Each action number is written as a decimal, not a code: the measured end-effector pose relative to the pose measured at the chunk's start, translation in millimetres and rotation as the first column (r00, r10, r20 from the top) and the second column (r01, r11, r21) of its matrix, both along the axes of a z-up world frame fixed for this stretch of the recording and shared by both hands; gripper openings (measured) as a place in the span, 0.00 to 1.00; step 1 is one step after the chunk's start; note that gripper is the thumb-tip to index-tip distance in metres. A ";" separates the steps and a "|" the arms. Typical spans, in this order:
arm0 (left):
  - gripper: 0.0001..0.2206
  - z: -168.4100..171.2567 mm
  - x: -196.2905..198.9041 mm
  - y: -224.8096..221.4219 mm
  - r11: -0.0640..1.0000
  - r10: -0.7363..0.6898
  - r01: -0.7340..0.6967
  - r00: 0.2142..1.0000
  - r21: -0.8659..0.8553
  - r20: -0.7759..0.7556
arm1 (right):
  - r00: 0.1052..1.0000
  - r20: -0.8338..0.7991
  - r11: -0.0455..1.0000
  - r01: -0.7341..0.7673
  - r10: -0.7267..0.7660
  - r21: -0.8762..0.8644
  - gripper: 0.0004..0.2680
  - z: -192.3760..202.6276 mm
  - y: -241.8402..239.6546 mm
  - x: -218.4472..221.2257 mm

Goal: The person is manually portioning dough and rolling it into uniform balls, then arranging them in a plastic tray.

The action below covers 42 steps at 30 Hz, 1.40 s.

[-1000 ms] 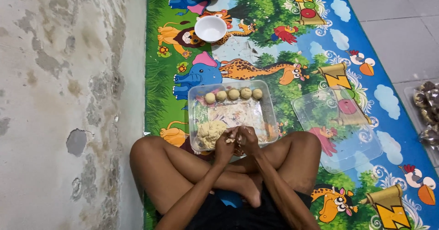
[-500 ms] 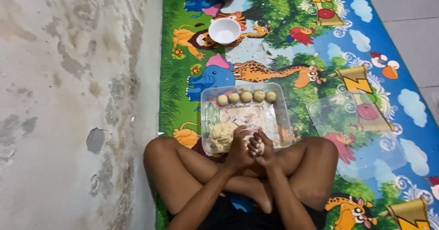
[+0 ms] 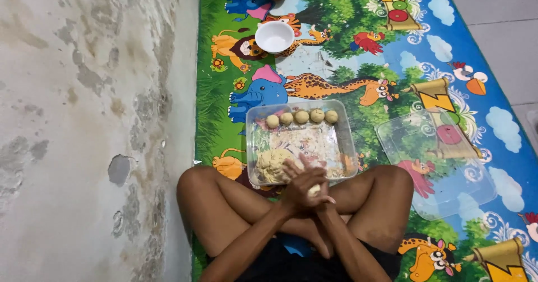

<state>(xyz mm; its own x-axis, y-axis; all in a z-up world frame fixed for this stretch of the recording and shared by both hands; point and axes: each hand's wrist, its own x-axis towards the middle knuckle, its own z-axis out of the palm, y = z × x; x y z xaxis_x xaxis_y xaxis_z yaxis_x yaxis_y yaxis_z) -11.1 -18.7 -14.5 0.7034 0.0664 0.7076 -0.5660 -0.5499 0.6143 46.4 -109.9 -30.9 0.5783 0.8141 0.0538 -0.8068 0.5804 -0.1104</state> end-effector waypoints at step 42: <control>0.11 -26.5 -0.6 38.9 0.902 0.419 -0.426 0.826 0.071 -0.378 | 0.796 0.601 0.252 0.569 0.071 -0.783 0.09 -62.9 15.8 5.1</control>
<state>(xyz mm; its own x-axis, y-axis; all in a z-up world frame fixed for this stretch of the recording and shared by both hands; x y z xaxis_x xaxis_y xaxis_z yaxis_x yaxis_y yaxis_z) -11.7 20.2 -41.0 0.8147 0.4270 0.3924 -0.0056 -0.6708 0.7416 51.5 -94.0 -93.8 0.9123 0.2979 -0.2810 -0.2892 -0.0175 -0.9571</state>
